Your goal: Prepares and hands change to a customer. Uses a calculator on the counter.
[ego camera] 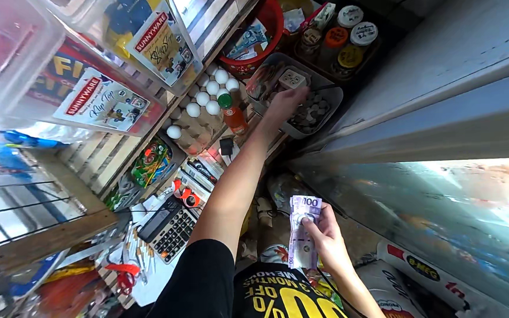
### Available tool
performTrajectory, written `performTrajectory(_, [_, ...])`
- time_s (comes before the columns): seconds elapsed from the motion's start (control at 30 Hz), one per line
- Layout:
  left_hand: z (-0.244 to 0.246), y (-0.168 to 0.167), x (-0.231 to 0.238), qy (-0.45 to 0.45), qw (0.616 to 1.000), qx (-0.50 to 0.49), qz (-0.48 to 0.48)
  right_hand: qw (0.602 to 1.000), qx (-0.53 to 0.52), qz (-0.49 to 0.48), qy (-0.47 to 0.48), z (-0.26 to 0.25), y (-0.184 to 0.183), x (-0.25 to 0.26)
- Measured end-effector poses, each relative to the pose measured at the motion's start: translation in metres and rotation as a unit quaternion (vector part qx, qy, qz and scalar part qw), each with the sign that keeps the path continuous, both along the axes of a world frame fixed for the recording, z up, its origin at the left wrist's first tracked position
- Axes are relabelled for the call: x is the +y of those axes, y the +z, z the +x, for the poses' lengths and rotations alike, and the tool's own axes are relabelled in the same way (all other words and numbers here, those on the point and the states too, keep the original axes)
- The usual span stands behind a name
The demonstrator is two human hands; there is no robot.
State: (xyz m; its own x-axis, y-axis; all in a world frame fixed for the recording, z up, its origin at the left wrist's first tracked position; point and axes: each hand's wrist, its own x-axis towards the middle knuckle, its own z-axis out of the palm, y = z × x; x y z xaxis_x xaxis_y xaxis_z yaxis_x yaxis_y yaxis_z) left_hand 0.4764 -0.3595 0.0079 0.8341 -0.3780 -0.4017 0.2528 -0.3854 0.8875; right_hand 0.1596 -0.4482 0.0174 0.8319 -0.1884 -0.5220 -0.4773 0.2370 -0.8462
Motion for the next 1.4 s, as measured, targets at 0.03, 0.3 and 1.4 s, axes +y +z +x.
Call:
performTrajectory(0.03, [0.002, -0.004, -0.01, -0.079, 0.986, -0.086, 0.12, 1.0, 0.0, 0.001, 0.001, 0.0, 0.0, 0.001])
performTrajectory(0.3, [-0.003, -0.015, -0.068, -0.293, 0.828, -0.218, 0.426, 1.0, 0.001, 0.003, -0.004, -0.009, 0.002, 0.001])
performTrajectory(1.4, [0.004, -0.032, -0.058, -0.321, 0.851, -0.272, 0.314, 1.0, -0.003, 0.004, 0.008, -0.008, -0.002, -0.003])
